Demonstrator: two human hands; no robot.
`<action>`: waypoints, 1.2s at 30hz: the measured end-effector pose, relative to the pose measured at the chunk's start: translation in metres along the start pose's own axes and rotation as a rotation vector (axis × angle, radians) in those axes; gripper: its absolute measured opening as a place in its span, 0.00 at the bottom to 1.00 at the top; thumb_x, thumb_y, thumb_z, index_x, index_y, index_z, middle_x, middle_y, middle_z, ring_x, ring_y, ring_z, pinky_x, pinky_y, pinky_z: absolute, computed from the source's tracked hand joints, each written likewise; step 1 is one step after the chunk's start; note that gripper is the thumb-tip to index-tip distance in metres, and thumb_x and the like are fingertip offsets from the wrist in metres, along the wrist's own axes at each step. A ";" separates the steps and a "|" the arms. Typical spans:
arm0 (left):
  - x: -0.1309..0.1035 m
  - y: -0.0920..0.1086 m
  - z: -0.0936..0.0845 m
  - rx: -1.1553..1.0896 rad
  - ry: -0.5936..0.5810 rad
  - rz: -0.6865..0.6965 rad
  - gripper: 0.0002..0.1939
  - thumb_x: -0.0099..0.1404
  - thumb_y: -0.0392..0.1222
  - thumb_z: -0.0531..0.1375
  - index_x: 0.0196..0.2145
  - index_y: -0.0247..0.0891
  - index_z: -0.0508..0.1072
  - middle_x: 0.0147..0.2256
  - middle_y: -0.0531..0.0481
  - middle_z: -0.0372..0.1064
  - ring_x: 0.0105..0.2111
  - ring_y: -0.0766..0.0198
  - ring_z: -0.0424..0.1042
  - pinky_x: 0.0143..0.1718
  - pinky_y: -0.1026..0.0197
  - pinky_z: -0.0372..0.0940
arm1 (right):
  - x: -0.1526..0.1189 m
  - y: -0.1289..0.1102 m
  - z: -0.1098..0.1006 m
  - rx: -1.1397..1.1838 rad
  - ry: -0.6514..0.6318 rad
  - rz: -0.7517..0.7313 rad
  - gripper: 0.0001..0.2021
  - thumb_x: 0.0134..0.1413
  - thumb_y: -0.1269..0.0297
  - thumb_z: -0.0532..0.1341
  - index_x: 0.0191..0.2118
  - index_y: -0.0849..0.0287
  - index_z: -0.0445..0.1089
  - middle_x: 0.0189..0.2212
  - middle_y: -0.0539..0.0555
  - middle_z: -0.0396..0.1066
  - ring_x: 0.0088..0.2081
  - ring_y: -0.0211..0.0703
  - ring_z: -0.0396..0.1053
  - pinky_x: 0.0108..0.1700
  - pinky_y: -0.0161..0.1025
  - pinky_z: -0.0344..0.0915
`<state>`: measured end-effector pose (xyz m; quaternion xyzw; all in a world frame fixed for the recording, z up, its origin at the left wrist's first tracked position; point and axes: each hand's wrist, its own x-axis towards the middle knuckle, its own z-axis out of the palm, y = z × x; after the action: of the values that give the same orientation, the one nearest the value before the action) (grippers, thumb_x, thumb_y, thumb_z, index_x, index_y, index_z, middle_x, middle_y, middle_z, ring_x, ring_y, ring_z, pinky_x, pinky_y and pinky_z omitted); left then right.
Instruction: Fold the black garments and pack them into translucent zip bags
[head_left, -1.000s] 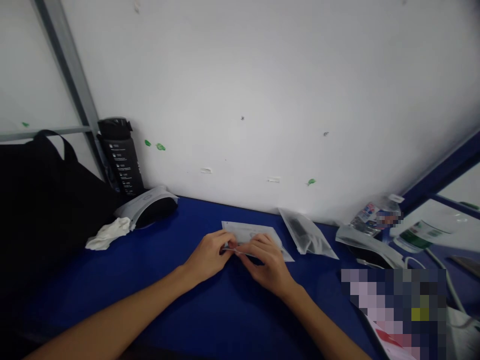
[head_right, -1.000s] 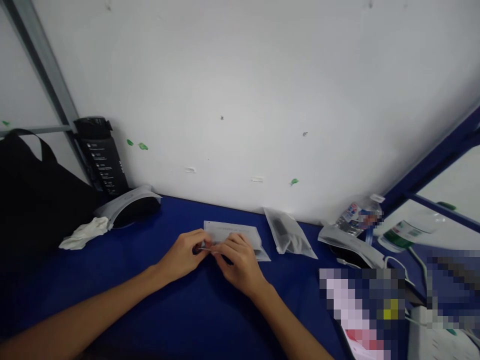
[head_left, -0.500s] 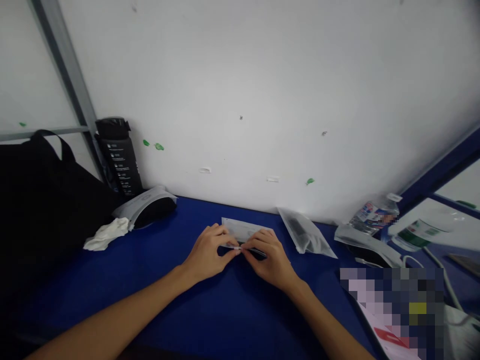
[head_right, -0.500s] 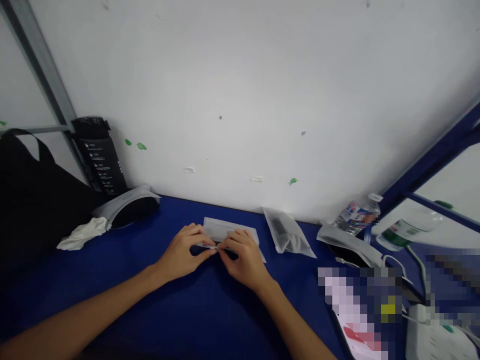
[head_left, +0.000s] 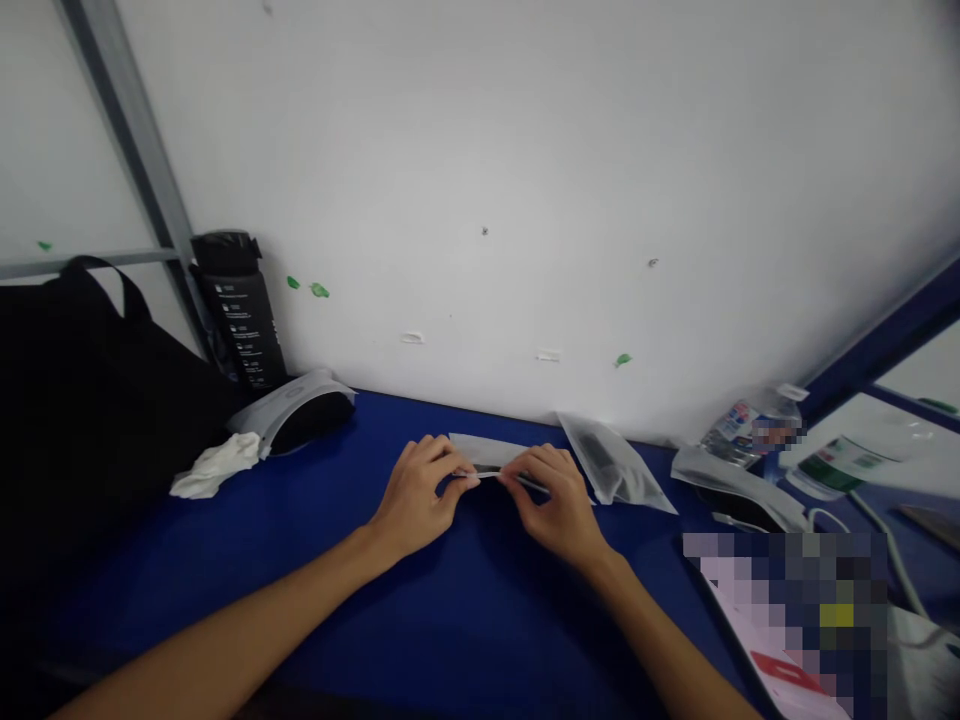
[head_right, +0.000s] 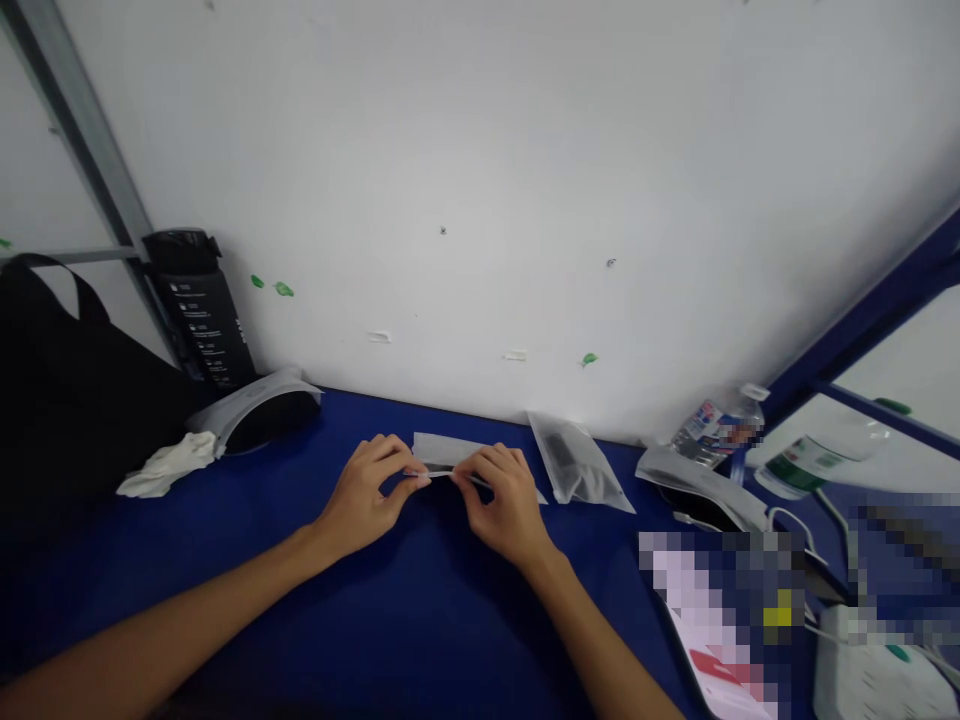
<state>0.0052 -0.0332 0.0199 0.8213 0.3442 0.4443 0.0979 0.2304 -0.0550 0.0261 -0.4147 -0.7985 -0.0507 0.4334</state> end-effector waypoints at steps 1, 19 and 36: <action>0.000 0.000 -0.001 0.004 0.012 -0.007 0.04 0.73 0.39 0.63 0.38 0.42 0.79 0.38 0.53 0.73 0.39 0.61 0.70 0.43 0.55 0.57 | 0.001 0.001 -0.001 -0.011 0.008 0.004 0.08 0.68 0.70 0.61 0.35 0.55 0.72 0.32 0.51 0.75 0.36 0.45 0.70 0.44 0.46 0.58; -0.003 -0.015 0.002 -0.081 0.002 -0.189 0.04 0.75 0.40 0.59 0.40 0.41 0.72 0.36 0.54 0.68 0.38 0.62 0.68 0.45 0.56 0.57 | -0.001 0.011 -0.012 0.093 -0.297 0.074 0.04 0.66 0.61 0.65 0.40 0.54 0.77 0.30 0.50 0.75 0.34 0.44 0.72 0.46 0.47 0.60; -0.001 -0.015 0.002 -0.148 0.036 -0.174 0.06 0.76 0.41 0.56 0.39 0.41 0.70 0.36 0.52 0.66 0.38 0.61 0.68 0.43 0.57 0.59 | -0.001 0.010 -0.018 0.124 -0.394 0.128 0.08 0.66 0.66 0.60 0.43 0.53 0.78 0.34 0.51 0.75 0.37 0.45 0.72 0.49 0.47 0.63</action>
<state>-0.0006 -0.0223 0.0105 0.7707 0.3823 0.4730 0.1900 0.2495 -0.0569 0.0332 -0.4388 -0.8415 0.1083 0.2960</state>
